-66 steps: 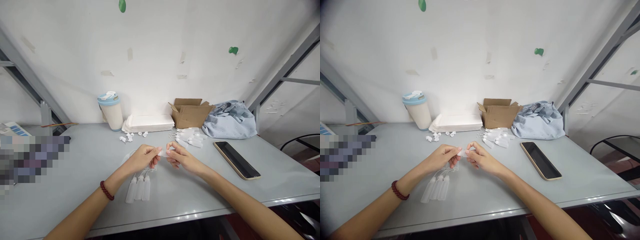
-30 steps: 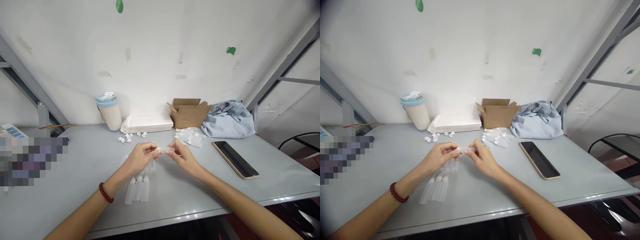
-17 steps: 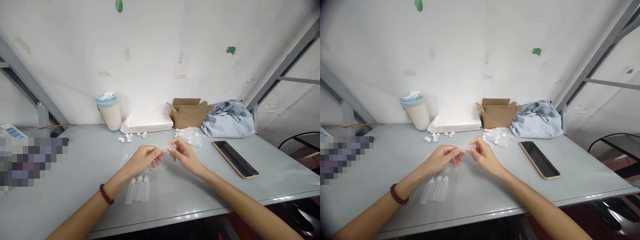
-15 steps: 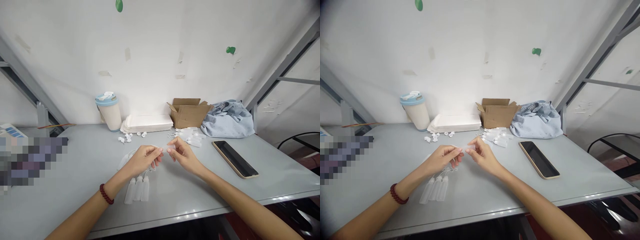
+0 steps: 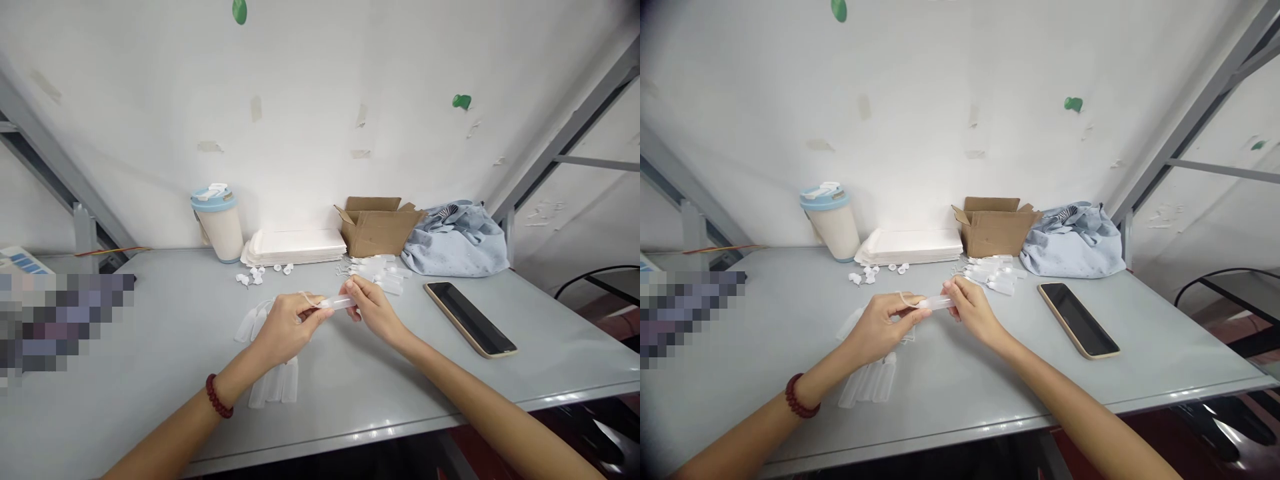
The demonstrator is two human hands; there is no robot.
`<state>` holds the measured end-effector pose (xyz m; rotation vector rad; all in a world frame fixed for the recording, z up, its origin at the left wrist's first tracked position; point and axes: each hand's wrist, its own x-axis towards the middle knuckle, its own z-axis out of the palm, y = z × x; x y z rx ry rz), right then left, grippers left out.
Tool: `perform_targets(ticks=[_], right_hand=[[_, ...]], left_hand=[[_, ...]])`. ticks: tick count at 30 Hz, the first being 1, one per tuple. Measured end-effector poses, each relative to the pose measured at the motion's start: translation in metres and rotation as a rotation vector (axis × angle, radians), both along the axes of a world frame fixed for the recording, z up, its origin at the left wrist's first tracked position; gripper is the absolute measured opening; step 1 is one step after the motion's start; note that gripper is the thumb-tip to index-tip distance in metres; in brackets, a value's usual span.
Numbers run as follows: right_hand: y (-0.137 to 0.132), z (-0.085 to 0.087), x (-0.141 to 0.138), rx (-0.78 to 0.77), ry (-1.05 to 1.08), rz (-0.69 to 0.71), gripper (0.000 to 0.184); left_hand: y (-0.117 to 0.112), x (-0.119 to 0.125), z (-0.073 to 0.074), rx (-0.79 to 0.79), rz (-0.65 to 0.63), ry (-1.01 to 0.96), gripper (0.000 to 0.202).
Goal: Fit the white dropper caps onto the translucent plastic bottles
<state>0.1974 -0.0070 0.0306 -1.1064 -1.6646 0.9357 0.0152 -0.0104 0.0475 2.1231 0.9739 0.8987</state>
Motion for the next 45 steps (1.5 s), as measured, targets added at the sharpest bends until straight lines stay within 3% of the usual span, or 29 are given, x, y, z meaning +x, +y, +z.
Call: perform_targets(ticks=[6, 12, 15, 21, 24, 27, 29, 31, 34, 37, 39, 45], right_hand=[[-0.007, 0.003, -0.004, 0.181, -0.236, 0.035, 0.026], [-0.008, 0.011, -0.003, 0.021, -0.222, 0.077, 0.033], [-0.006, 0.01, -0.001, -0.075, -0.152, 0.117, 0.039], [0.0, 0.001, 0.001, -0.425, 0.165, 0.253, 0.05], [0.0, 0.001, 0.001, -0.549, 0.226, 0.278, 0.051], [-0.001, 0.002, 0.0, -0.575, 0.232, 0.264, 0.049], [0.0, 0.003, 0.0, -0.518, 0.206, 0.228, 0.047], [0.002, 0.004, 0.002, -0.358, 0.11, 0.136, 0.046], [0.011, 0.007, 0.014, -0.022, -0.151, -0.12, 0.04], [0.026, 0.007, 0.035, 0.211, -0.448, -0.339, 0.031], [0.036, 0.004, 0.05, 0.267, -0.647, -0.415, 0.029], [0.051, -0.007, 0.068, 0.284, -0.745, -0.418, 0.025]], left_hand=[[0.004, -0.006, 0.002, -0.19, 0.008, -0.042, 0.038], [0.005, -0.007, 0.003, -0.301, -0.045, -0.07, 0.039], [0.005, -0.006, 0.002, -0.205, -0.024, -0.01, 0.037], [0.005, -0.006, -0.003, 0.209, -0.044, 0.165, 0.037], [0.005, -0.006, -0.008, 0.275, -0.059, 0.212, 0.033], [0.006, -0.004, -0.01, 0.257, -0.029, 0.217, 0.031], [0.009, -0.004, -0.009, 0.215, -0.008, 0.206, 0.028], [0.013, -0.008, -0.008, 0.173, 0.028, 0.182, 0.022], [0.024, -0.02, -0.005, 0.137, 0.164, 0.134, 0.023], [0.039, -0.04, -0.001, 0.15, 0.329, 0.14, 0.026], [0.048, -0.054, 0.001, 0.15, 0.434, 0.194, 0.027], [0.066, -0.084, 0.001, 0.144, 0.598, 0.453, 0.03]])
